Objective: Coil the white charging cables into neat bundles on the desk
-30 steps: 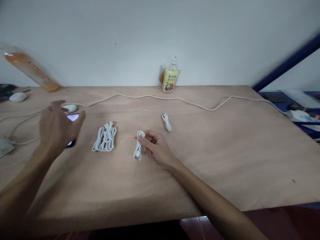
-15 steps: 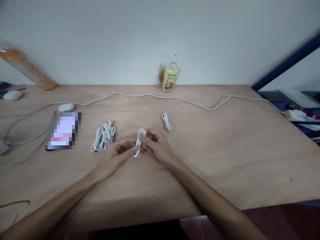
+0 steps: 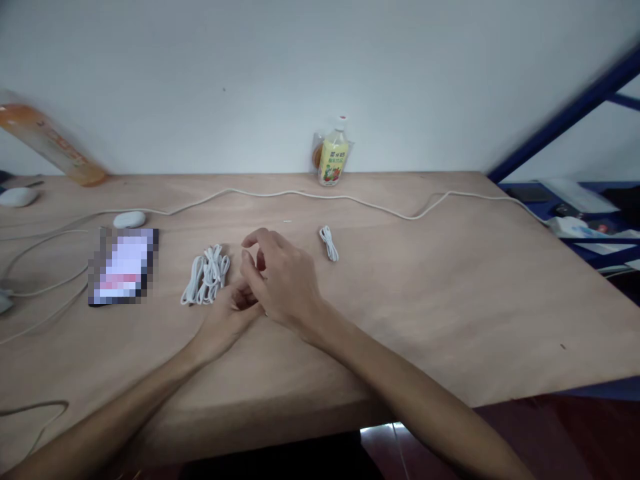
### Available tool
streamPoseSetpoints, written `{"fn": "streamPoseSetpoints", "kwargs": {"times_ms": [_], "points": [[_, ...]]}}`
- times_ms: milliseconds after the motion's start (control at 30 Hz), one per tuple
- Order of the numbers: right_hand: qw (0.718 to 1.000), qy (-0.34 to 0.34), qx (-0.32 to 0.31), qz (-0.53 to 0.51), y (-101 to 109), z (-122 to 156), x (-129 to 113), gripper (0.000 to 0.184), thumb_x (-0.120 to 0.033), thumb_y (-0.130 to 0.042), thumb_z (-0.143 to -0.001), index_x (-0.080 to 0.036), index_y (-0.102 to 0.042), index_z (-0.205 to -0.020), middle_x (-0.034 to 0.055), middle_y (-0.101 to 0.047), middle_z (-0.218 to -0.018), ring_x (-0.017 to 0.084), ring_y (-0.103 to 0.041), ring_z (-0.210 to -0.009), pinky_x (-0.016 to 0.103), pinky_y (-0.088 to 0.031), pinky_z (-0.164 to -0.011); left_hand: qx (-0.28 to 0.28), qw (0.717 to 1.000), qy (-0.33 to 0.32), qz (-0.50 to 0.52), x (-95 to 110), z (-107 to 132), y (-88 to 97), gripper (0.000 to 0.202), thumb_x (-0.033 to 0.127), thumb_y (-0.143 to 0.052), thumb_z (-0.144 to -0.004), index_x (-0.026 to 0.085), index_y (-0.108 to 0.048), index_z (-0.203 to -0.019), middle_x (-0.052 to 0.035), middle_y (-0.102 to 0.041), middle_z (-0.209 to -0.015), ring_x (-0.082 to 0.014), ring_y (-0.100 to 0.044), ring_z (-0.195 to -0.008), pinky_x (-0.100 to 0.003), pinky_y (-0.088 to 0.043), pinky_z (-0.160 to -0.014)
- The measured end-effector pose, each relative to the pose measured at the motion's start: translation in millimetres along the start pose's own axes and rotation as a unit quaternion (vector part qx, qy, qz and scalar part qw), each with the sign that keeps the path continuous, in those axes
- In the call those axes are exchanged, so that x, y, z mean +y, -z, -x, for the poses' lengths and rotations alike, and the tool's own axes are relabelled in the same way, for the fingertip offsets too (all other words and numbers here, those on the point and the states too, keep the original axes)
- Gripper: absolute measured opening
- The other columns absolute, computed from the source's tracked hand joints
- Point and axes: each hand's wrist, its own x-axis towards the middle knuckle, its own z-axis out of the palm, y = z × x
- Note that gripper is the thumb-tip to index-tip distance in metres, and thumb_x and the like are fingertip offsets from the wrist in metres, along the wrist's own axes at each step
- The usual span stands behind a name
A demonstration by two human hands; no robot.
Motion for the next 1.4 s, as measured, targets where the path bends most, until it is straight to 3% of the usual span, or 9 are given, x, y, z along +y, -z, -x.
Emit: {"fn": "streamPoseSetpoints", "kwargs": {"times_ms": [200, 467, 567, 700, 800, 1000, 1200, 1300, 1400], "points": [[0.992, -0.103, 0.059, -0.040, 5, 9, 20, 0.008, -0.029, -0.065, -0.094, -0.025, -0.068, -0.100, -0.0050, -0.053, -0.068, 0.016, -0.049, -0.063, 0.033, -0.038, -0.066, 0.013, 0.999, -0.001, 0.046, -2, 0, -1.9, 0.037, 0.043, -0.093, -0.083, 0.018, -0.075, -0.103, -0.0050, -0.083, -0.089, -0.0203, -0.078, -0.084, -0.034, -0.062, -0.084], [0.945, -0.169, -0.099, -0.262, 8, 23, 45, 0.040, -0.062, -0.075, -0.090, -0.023, -0.067, -0.082, -0.0028, -0.054, -0.072, 0.014, -0.041, -0.062, 0.029, -0.033, -0.056, 0.023, 0.999, -0.005, 0.025, 5, 4, -7.9, 0.037, 0.042, -0.094, -0.080, 0.021, -0.074, -0.103, -0.0020, -0.080, -0.086, -0.0188, -0.073, -0.077, -0.032, -0.061, -0.072], [0.927, -0.201, -0.106, -0.298, 8, 24, 46, 0.039, -0.060, -0.076, -0.087, -0.024, -0.065, -0.080, -0.0051, -0.049, -0.066, 0.012, -0.036, -0.056, 0.028, -0.029, -0.052, 0.031, 0.999, -0.006, 0.014, 7, 5, -6.6, 0.039, 0.043, -0.095, -0.080, 0.021, -0.074, -0.104, -0.0024, -0.081, -0.090, -0.0174, -0.071, -0.076, -0.030, -0.060, -0.070], [0.912, -0.233, -0.068, -0.331, 12, 24, 48, 0.026, -0.049, -0.075, -0.081, -0.024, -0.067, -0.083, -0.0049, -0.049, -0.065, 0.013, -0.037, -0.055, 0.027, -0.024, -0.049, 0.012, 1.000, -0.009, 0.017, 6, 4, -1.8, 0.041, 0.059, -0.082, -0.093, 0.019, -0.077, -0.103, -0.0033, -0.078, -0.087, -0.0183, -0.071, -0.076, -0.031, -0.061, -0.074], [0.906, -0.238, -0.051, -0.346, 16, 23, 48, 0.019, -0.042, -0.072, -0.078, -0.025, -0.067, -0.082, -0.0041, -0.049, -0.065, 0.014, -0.038, -0.056, 0.027, -0.023, -0.050, -0.005, 0.999, 0.001, 0.032, 3, 4, 1.0, 0.050, 0.067, -0.071, -0.100, 0.017, -0.080, -0.099, -0.0068, -0.079, -0.087, -0.0221, -0.075, -0.083, -0.034, -0.062, -0.081], [0.907, -0.215, -0.073, -0.356, 21, 22, 42, 0.012, -0.032, -0.066, -0.079, -0.025, -0.072, -0.087, -0.0057, -0.039, -0.066, 0.013, -0.031, -0.057, 0.028, -0.022, -0.053, -0.067, 0.993, 0.043, 0.084, 4, 6, 0.2, 0.042, 0.058, -0.079, -0.098, 0.017, -0.083, -0.101, -0.0098, -0.084, -0.099, -0.0220, -0.078, -0.085, -0.036, -0.065, -0.083], [0.917, -0.191, -0.060, -0.345, 17, 26, 45, 0.029, -0.035, -0.069, -0.088, -0.027, -0.076, -0.115, -0.0088, -0.043, -0.064, 0.012, -0.033, -0.053, 0.028, -0.023, -0.052, -0.022, 0.994, 0.049, 0.097, 8, 6, -1.5, 0.033, 0.044, -0.093, -0.088, 0.018, -0.075, -0.099, -0.0049, -0.084, -0.095, -0.0182, -0.079, -0.083, -0.033, -0.064, -0.086], [0.919, -0.199, -0.044, -0.338, 15, 28, 47, 0.028, -0.038, -0.073, -0.089, -0.025, -0.074, -0.114, -0.0095, -0.044, -0.063, 0.011, -0.033, -0.051, 0.027, -0.024, -0.050, -0.003, 0.994, 0.043, 0.098, 8, 5, -0.9, 0.039, 0.042, -0.097, -0.083, 0.018, -0.075, -0.104, -0.0044, -0.086, -0.092, -0.0188, -0.081, -0.080, -0.032, -0.064, -0.084], [0.921, -0.204, -0.046, -0.329, 14, 28, 47, 0.025, -0.043, -0.078, -0.089, -0.025, -0.072, -0.106, -0.0087, -0.049, -0.064, 0.010, -0.035, -0.051, 0.026, -0.026, -0.048, 0.002, 0.997, 0.027, 0.078, 8, 4, 0.1, 0.036, 0.040, -0.093, -0.087, 0.017, -0.079, -0.111, -0.0063, -0.087, -0.096, -0.0211, -0.083, -0.089, -0.032, -0.065, -0.087]]}}
